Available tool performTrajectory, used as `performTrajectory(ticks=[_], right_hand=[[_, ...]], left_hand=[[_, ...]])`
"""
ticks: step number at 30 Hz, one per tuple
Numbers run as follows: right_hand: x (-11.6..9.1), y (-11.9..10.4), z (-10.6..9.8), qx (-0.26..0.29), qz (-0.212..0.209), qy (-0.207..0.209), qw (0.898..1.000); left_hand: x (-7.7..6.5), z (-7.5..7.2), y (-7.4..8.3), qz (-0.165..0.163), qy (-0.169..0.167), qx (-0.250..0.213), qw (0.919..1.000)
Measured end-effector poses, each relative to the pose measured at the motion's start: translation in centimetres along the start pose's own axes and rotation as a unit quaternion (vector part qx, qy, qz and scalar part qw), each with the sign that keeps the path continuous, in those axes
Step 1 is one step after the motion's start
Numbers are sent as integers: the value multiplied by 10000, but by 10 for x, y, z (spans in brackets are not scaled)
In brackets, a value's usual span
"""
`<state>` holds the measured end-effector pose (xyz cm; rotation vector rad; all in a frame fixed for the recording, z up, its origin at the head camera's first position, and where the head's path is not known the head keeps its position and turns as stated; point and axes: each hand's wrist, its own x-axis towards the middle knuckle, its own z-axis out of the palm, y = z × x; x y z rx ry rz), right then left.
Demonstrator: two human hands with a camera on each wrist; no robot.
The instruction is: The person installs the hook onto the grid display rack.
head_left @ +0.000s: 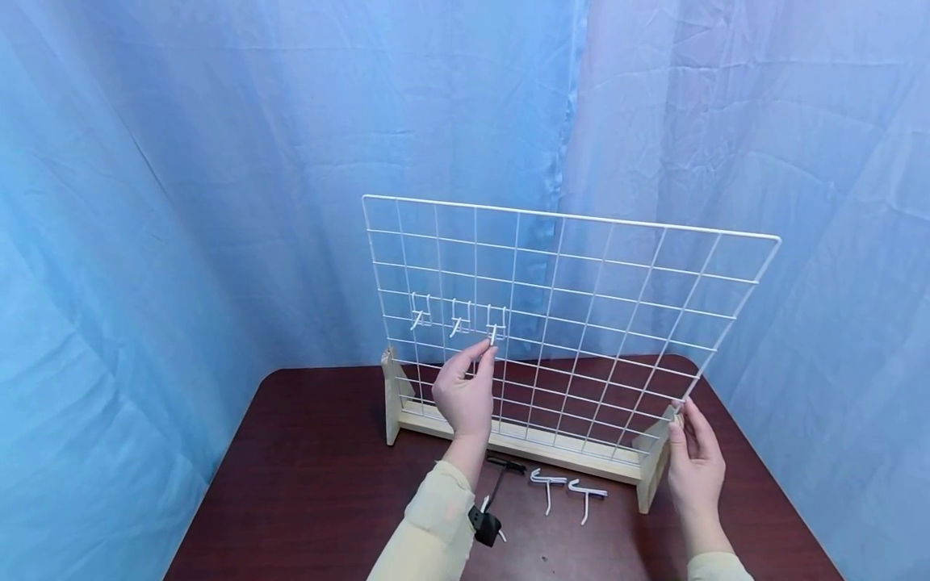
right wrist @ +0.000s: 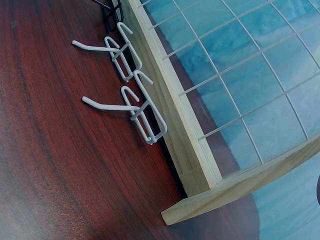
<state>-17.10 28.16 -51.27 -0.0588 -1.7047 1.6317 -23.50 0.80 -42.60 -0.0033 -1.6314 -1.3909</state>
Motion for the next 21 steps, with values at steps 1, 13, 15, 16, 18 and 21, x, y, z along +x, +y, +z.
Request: performTrajectory(ticks=[1, 13, 15, 16, 18, 21], right_hand=[[0, 0, 0, 6, 4, 3, 10000], [0, 0, 0, 60, 58, 17, 10000], [0, 0, 0, 34, 53, 24, 10000], [0, 0, 0, 21, 52, 24, 10000], [0, 0, 0, 5, 59, 26, 10000], [0, 0, 0, -6, 82, 17, 10000]], left_hand=[[-2, -1, -1, -55, -27, 42, 10000], [-33, -19, -29, -609, -593, 672, 9941], [-39, -23, -34, -711, -677, 773, 9922], [-42, -25, -37, -741, -712, 839, 9912], [-48, -28, -41, -853, -786, 901, 9892], [-58, -33, -48, -958, -889, 1028, 9861]])
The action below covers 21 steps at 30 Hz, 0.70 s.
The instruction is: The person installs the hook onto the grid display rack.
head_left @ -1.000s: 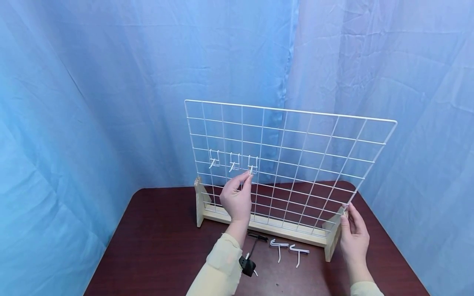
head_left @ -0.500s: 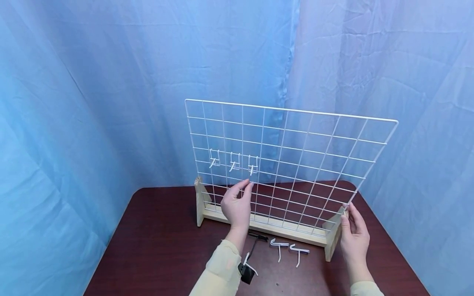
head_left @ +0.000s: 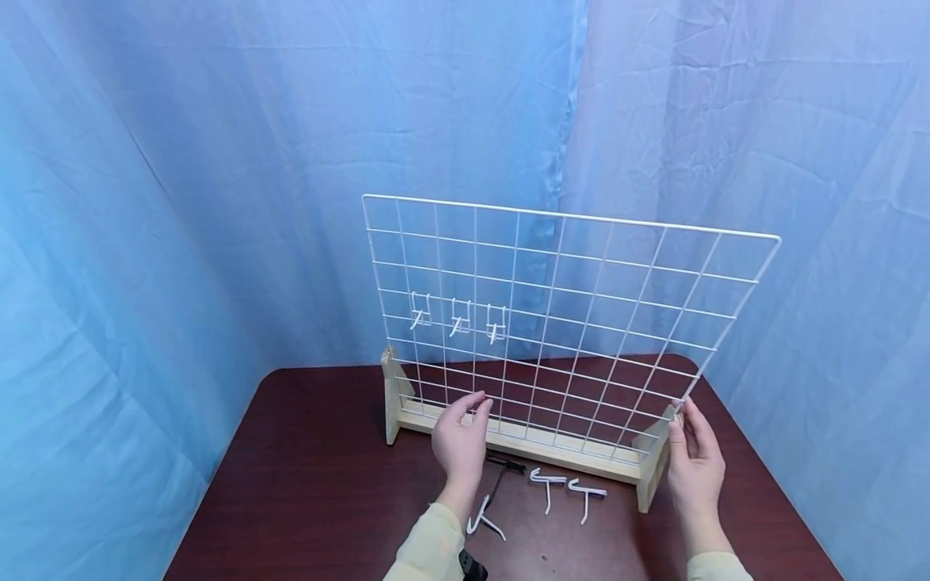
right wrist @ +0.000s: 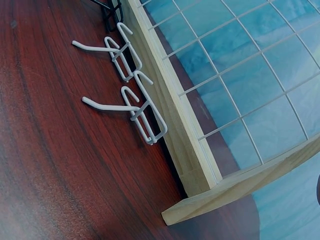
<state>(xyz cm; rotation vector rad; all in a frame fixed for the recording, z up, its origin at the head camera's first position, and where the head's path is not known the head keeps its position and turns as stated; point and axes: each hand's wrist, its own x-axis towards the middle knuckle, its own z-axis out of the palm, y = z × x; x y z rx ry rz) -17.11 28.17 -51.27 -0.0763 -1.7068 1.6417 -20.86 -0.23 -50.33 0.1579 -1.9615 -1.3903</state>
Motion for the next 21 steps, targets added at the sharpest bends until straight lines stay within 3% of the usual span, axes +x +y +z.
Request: performTrajectory(ticks=[9, 21], right_hand=[[0, 1, 0, 110, -2, 7, 9999], [1, 2, -1, 153, -97, -12, 9998]], left_hand=[[-28, 1, -19, -305, -371, 349, 9982], [-47, -9, -42, -348, -739, 572, 9950]])
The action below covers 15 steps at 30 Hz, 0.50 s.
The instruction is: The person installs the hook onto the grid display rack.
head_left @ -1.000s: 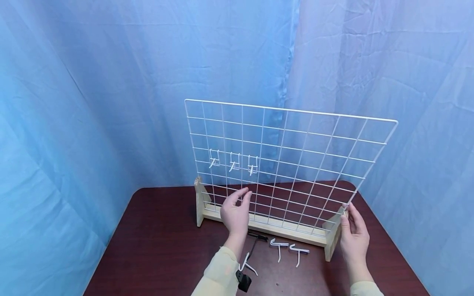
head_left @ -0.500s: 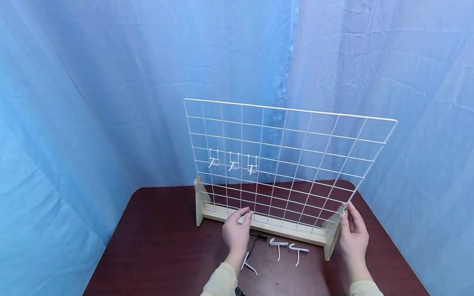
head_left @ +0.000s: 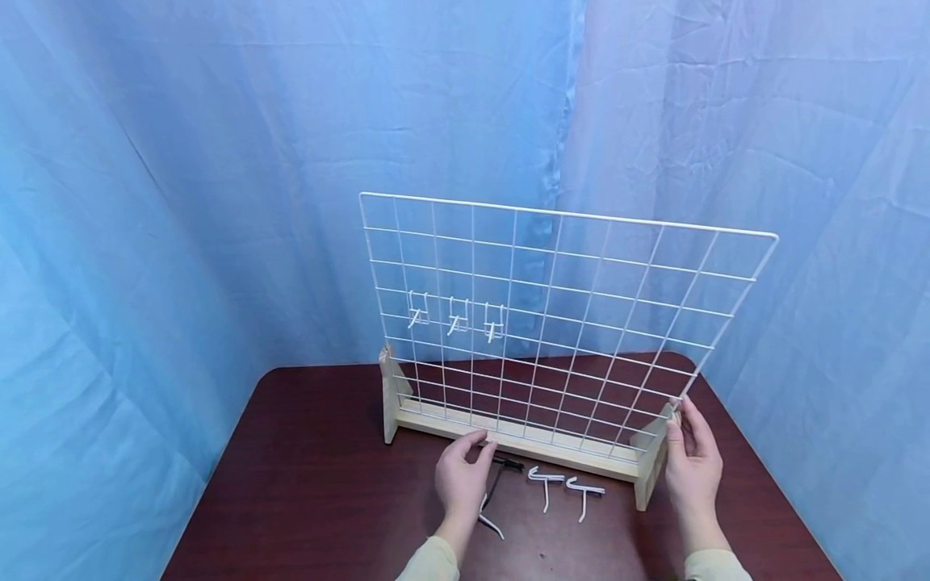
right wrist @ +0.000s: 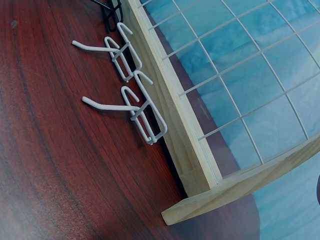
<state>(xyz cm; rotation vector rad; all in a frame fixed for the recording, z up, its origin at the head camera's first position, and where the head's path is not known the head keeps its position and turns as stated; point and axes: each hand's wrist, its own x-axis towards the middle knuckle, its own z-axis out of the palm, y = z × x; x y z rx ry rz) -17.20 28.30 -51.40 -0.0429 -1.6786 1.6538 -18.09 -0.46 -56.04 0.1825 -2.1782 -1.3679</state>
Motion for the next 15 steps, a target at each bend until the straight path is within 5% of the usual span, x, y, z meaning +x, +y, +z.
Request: performTrajectory(ticks=[9, 15], right_hand=[[0, 1, 0, -39, -13, -2, 10000], [0, 0, 0, -81, 84, 2, 9999]], left_hand=[[-9, -10, -26, -261, -527, 322, 9978], [-16, -19, -39, -74, -945, 544, 9940]])
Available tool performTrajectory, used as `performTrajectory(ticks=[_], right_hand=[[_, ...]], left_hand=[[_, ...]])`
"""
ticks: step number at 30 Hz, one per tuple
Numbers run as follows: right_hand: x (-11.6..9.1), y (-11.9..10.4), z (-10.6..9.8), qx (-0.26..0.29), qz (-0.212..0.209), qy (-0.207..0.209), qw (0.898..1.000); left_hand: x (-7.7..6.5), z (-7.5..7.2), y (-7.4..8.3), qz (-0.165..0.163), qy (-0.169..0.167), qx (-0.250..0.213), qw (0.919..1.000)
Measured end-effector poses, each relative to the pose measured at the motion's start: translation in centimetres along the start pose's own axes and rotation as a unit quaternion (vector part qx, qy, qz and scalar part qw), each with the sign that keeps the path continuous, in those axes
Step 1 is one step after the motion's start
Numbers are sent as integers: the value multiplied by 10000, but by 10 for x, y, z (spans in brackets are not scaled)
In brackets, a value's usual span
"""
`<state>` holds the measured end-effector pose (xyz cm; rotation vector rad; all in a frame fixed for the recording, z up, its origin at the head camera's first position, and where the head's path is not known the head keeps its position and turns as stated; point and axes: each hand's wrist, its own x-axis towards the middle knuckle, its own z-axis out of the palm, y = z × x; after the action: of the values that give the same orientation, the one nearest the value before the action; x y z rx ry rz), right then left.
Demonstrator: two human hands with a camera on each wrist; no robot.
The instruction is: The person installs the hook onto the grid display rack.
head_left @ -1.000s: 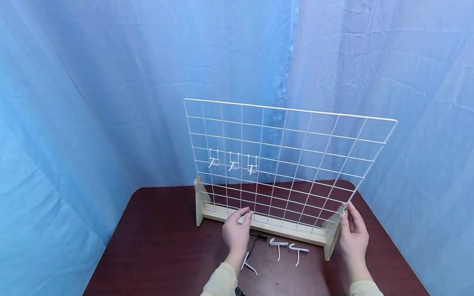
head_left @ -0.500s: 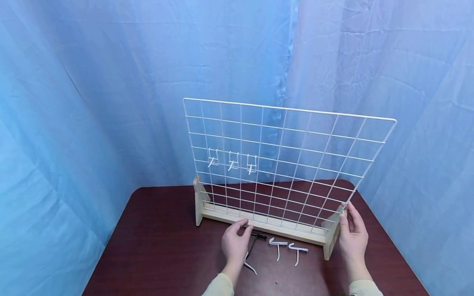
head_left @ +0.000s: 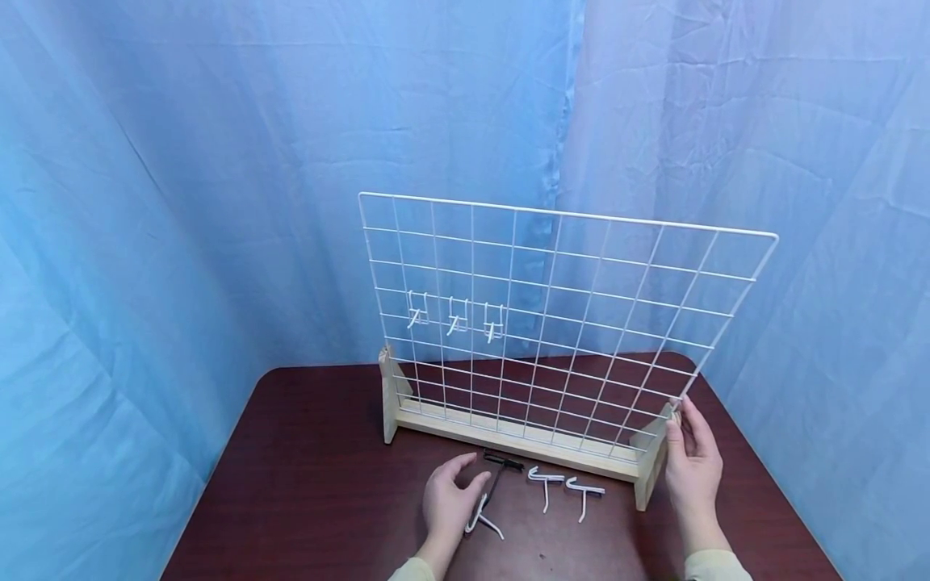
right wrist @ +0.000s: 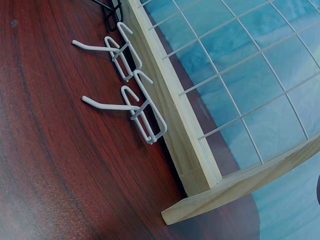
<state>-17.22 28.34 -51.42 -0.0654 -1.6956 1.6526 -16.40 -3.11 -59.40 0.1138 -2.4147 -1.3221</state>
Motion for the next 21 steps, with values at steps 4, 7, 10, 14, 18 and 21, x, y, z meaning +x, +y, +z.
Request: performTrajectory(ticks=[4, 7, 10, 14, 18, 21], right_hand=[[0, 0, 0, -65, 20, 13, 10000], [1, 0, 0, -111, 22, 24, 9999], [1, 0, 0, -102, 35, 32, 9999], [0, 0, 0, -163, 41, 48, 9998], [0, -1, 0, -238, 32, 50, 9997], [0, -1, 0, -221, -5, 22, 9998]], left_hand=[[-6, -3, -10, 328, -214, 110, 9992], [-10, -6, -17, 571, -377, 148, 9975], [-13, -9, -22, 815, -477, 100, 9955], [-16, -14, -28, 1034, -575, 19, 9930], [-20, -18, -34, 1155, -647, 14, 9912], [-24, -22, -38, 1228, -659, 79, 9902]])
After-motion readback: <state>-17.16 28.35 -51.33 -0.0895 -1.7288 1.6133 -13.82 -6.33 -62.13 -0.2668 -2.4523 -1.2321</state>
